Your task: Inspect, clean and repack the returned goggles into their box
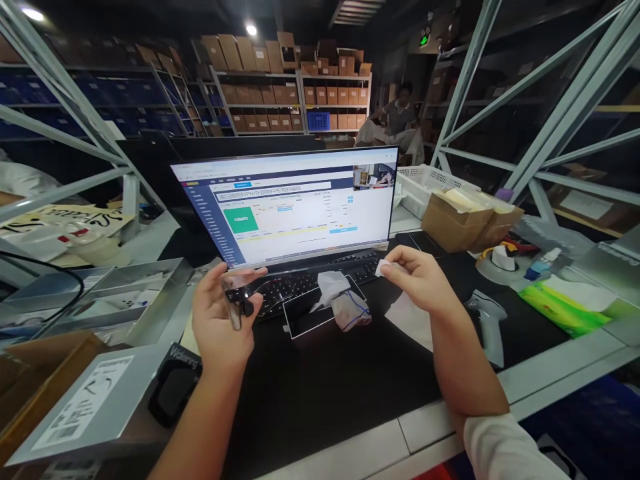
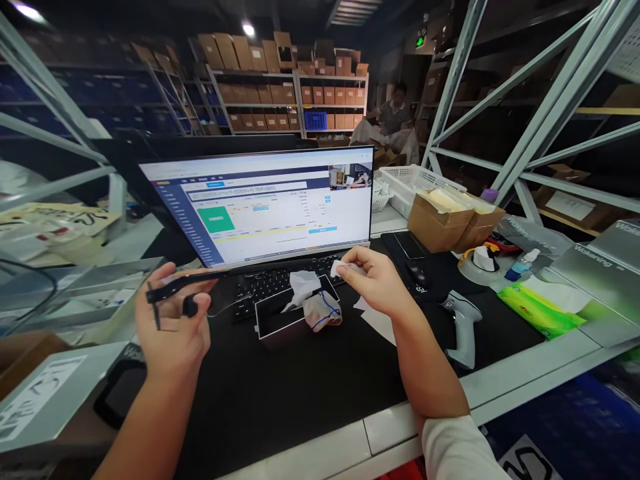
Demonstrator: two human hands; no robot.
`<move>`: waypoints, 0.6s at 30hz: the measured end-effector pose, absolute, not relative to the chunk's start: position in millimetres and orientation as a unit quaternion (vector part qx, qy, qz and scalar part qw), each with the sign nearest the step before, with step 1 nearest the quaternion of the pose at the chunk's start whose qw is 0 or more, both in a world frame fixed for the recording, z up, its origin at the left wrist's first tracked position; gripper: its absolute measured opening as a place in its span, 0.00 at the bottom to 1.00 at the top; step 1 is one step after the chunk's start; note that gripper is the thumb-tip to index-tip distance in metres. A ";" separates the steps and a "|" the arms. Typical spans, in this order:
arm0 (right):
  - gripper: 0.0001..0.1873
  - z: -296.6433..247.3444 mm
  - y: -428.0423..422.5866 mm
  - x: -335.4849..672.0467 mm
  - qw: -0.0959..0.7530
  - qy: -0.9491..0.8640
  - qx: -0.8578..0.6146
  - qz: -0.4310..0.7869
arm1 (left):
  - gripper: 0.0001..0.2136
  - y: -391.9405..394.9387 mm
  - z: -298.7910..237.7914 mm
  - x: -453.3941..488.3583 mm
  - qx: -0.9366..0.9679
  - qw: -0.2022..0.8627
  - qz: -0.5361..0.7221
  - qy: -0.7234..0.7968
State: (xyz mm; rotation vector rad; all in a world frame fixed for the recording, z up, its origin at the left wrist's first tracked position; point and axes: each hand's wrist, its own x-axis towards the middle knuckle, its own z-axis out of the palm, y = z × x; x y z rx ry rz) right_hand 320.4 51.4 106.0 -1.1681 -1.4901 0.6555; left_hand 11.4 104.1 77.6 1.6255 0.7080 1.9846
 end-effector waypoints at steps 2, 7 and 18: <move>0.12 104.4 52.2 321.8 0.539 -0.628 -0.495 0.265 | 0.26 100.8 81.5 13.0 0.601 0.226 0.725 0.248; 0.12 104.6 53.4 318.7 0.538 -0.624 -0.514 0.237 | 0.28 92.6 86.8 17.2 0.616 0.225 0.718 0.234; 0.13 105.8 52.0 317.6 0.545 -0.621 -0.520 0.218 | 0.29 91.0 87.3 15.0 0.648 0.217 0.689 0.242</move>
